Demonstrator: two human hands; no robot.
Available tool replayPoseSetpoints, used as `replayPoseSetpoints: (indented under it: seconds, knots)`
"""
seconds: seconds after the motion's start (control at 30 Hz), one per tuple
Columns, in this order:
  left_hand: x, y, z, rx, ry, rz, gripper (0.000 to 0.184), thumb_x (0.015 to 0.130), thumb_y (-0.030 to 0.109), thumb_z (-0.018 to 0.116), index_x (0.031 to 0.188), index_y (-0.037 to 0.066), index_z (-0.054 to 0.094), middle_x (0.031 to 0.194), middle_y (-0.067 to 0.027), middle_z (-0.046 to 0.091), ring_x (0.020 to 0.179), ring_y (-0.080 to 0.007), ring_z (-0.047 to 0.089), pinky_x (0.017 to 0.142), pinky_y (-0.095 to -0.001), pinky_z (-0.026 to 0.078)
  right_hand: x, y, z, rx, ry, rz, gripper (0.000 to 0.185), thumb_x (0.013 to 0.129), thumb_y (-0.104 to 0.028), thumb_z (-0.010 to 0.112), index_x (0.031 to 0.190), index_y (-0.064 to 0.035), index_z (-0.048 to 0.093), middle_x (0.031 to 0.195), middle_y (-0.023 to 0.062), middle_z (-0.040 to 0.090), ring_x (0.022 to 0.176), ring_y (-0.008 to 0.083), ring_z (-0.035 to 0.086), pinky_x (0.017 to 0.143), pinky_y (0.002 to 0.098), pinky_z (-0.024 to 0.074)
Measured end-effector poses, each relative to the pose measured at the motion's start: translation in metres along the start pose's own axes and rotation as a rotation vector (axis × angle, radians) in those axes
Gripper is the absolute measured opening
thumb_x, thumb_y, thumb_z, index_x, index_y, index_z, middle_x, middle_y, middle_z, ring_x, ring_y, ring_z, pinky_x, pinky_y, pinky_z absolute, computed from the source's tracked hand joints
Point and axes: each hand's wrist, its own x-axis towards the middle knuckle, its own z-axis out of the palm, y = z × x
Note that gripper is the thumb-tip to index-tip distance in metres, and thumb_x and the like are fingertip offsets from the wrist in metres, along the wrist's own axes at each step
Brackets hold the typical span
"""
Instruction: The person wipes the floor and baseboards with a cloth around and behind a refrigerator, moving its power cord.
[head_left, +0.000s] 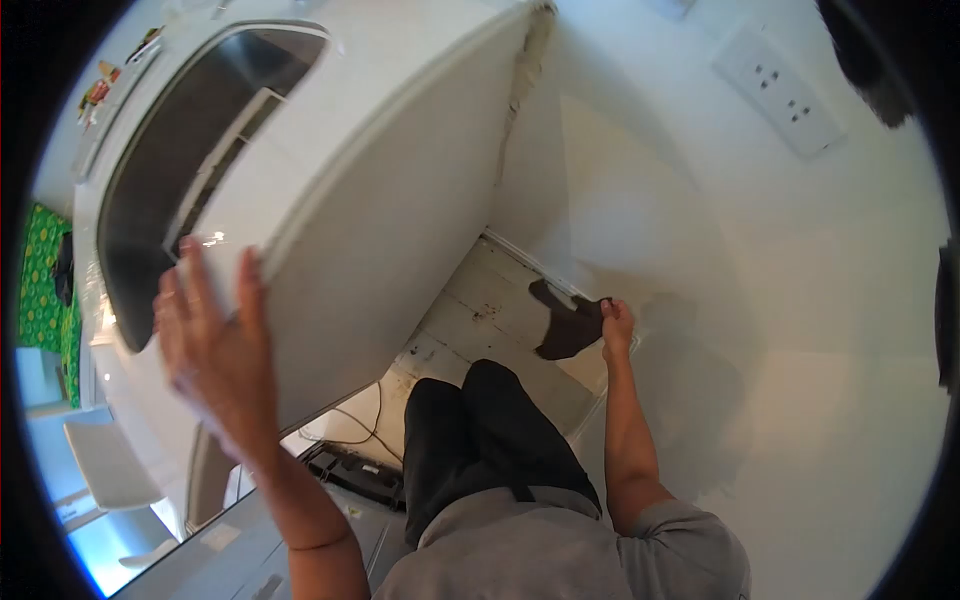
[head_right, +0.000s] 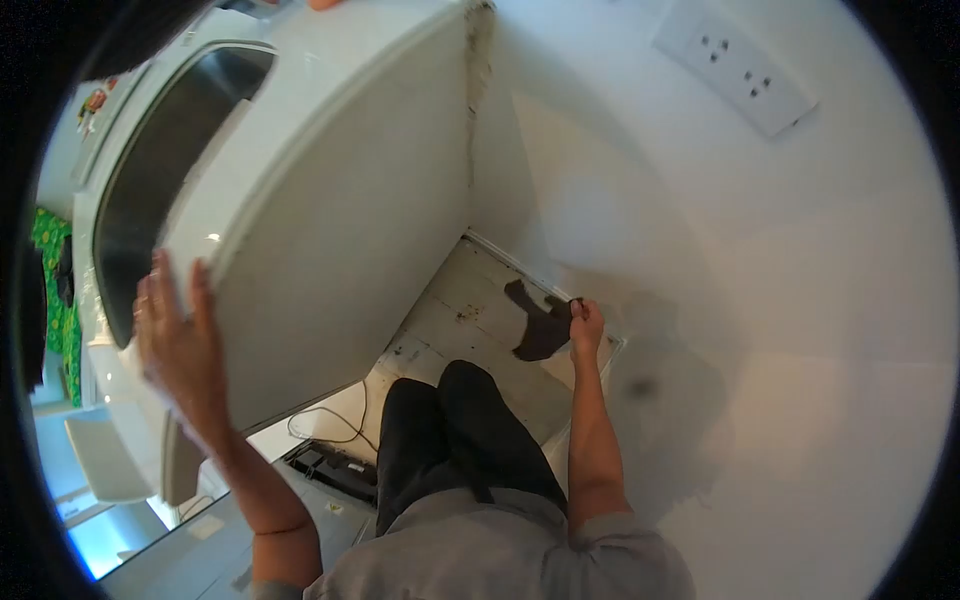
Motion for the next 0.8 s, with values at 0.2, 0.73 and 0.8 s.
replayPoseSetpoints:
  seconds: [0.2,0.73,0.8]
  knots:
    - [-0.013,-0.023,0.033,-0.121,-0.063,-0.195,0.043,0.092,0.044,0.036,0.125,0.019,0.05,0.12,-0.0071,0.055,0.109,-0.0226,0.053,0.093,-0.0319,0.041,0.035,0.133,0.036,-0.88,-0.009,0.225,0.042,0.083,-0.022,0.055,0.123,-0.0105,0.048,0.126,0.0165,0.044,0.112,0.0331,0.045,0.093,0.0413,0.0385]
    - [-0.078,-0.023,0.089,0.01,0.187,0.078,0.046,0.077,0.036,0.044,0.115,0.01,0.042,0.105,-0.0123,0.055,0.091,-0.0263,0.054,0.078,-0.0359,0.045,0.076,0.384,0.167,-1.16,-0.399,-0.026,0.131,0.051,-0.049,0.08,0.139,-0.0235,-0.014,0.135,0.0319,-0.026,0.124,0.0551,-0.017,0.097,0.0669,0.0035]
    - [-0.083,-0.022,0.094,0.016,0.189,0.078,0.044,0.076,0.033,0.044,0.112,0.009,0.043,0.104,-0.0122,0.055,0.09,-0.026,0.054,0.077,-0.0357,0.045,0.109,0.372,0.199,-1.113,-0.379,-0.106,0.129,0.053,-0.051,0.079,0.139,-0.0238,-0.014,0.135,0.0321,-0.025,0.123,0.0554,-0.018,0.096,0.0671,0.0019]
